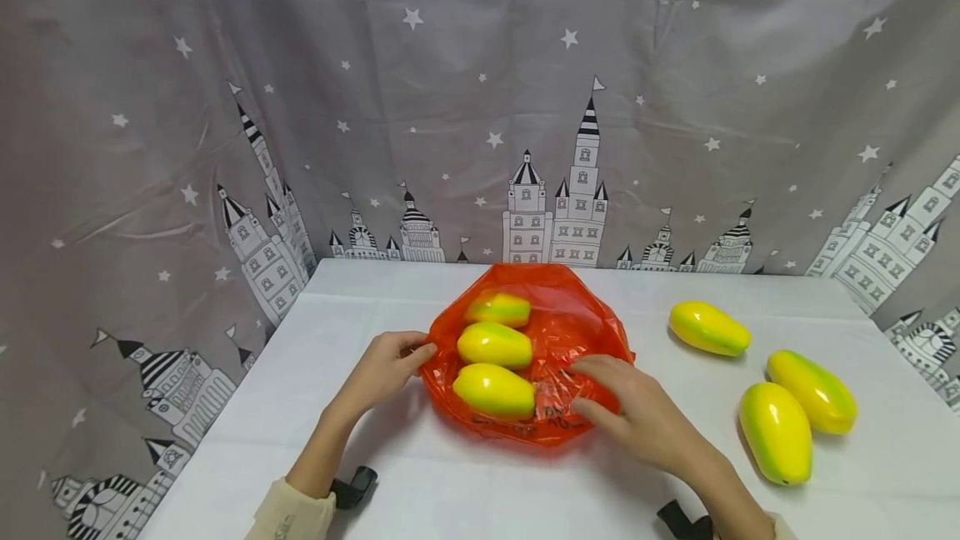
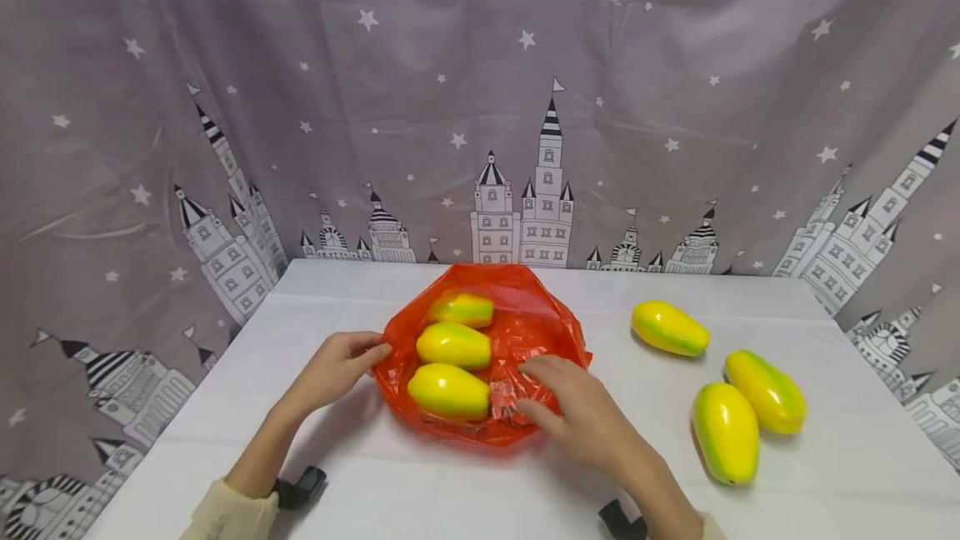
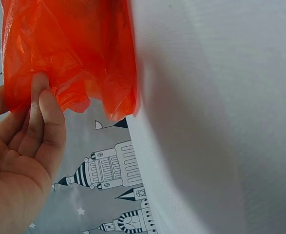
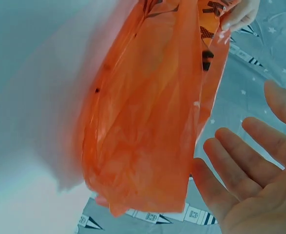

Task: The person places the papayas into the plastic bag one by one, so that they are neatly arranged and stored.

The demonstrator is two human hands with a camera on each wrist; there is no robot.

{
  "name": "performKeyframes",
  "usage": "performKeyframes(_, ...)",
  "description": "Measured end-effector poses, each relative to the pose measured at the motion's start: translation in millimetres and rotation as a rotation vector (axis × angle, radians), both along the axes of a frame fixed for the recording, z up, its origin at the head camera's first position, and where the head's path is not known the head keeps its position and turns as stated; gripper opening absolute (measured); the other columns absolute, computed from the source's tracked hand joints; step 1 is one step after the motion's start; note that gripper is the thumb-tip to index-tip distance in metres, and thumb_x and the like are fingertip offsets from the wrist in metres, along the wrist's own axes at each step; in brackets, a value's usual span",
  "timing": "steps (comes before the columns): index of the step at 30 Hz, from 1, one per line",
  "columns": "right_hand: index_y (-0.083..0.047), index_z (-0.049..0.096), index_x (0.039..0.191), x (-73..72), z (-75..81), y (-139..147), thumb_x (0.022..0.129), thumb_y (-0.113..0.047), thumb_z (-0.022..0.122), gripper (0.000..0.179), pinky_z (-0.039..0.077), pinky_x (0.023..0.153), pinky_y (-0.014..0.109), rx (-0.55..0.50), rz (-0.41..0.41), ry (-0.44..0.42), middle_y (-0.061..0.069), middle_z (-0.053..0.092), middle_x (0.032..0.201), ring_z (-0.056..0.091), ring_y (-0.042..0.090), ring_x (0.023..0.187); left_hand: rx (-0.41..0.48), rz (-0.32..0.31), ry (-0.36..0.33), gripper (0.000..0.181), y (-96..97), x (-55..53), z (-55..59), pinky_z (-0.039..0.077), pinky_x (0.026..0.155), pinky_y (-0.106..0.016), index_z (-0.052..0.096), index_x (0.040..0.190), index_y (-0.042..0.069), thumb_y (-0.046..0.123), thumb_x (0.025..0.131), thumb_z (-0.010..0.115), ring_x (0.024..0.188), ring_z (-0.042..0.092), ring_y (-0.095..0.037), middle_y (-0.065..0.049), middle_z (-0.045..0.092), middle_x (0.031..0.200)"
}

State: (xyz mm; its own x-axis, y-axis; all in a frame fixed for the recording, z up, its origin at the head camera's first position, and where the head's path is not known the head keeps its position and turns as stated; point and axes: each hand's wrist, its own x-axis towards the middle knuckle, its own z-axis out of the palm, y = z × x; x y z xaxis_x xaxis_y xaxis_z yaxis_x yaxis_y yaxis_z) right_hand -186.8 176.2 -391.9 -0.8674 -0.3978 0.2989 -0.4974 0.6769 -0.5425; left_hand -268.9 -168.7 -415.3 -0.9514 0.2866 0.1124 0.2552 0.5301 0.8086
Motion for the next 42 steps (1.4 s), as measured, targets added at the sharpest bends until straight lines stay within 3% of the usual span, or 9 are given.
performKeyframes(14,-0.011,0.064,0.126,13.9,-3.4,29,0.085,-0.026,0.078,0.046,0.05,0.093,0.046,0.05,-0.081,0.004,-0.001,0.065,0.122,0.06,0.021,0.113,-0.001,0.001,-0.01,0.026,3.6,-0.1,-0.8,0.055,0.073,-0.03,0.069,0.115,-0.004,0.013,0.098,0.061,0.077,0.064,-0.017,-0.007,0.071,0.095)
performKeyframes(21,-0.017,0.064,0.127,22.9,-5.9,43,0.087,-0.028,0.076,0.043,0.05,0.093,0.047,0.042,-0.093,0.089,-0.003,0.064,0.126,0.059,0.019,0.117,-0.004,0.005,-0.017,0.026,3.7,0.6,-0.7,0.055,0.074,-0.031,0.069,0.116,-0.004,0.014,0.098,0.061,0.077,0.065,-0.017,-0.008,0.071,0.096)
performKeyframes(27,-0.009,0.062,0.129,28.4,-3.9,57,0.088,-0.025,0.076,0.046,0.049,0.092,0.051,0.023,-0.181,0.143,0.005,0.063,0.128,0.059,0.028,0.118,0.005,0.01,-0.028,0.029,2.6,0.1,0.5,0.057,0.076,-0.033,0.068,0.119,-0.004,0.016,0.099,0.061,0.08,0.065,-0.018,-0.009,0.071,0.099)
performKeyframes(31,-0.009,0.063,0.128,31.2,-4.7,69,0.086,-0.023,0.078,0.047,0.046,0.096,0.024,0.017,-0.234,0.157,0.007,0.064,0.126,0.059,0.028,0.116,0.008,0.007,-0.026,0.029,1.5,-0.3,0.6,0.056,0.075,-0.032,0.068,0.118,-0.004,0.015,0.099,0.061,0.079,0.065,-0.018,-0.009,0.071,0.098)
performKeyframes(34,-0.008,0.063,0.126,32.5,-7.8,80,0.084,-0.02,0.08,0.047,0.031,0.094,0.003,0.02,-0.255,0.19,0.007,0.064,0.124,0.059,0.027,0.113,0.006,0.007,-0.024,0.027,1.2,-0.3,-0.3,0.056,0.074,-0.031,0.068,0.117,-0.004,0.015,0.098,0.061,0.078,0.064,-0.018,-0.007,0.071,0.096)
performKeyframes(42,-0.003,0.063,0.123,35.9,-11.7,110,0.078,-0.012,0.083,0.049,0.017,0.094,-0.002,0.024,-0.3,0.244,0.015,0.064,0.12,0.056,0.034,0.109,0.009,0.006,-0.024,0.027,0.6,-0.1,0.8,0.056,0.075,-0.032,0.068,0.117,-0.003,0.015,0.098,0.061,0.078,0.064,-0.018,-0.006,0.071,0.094)
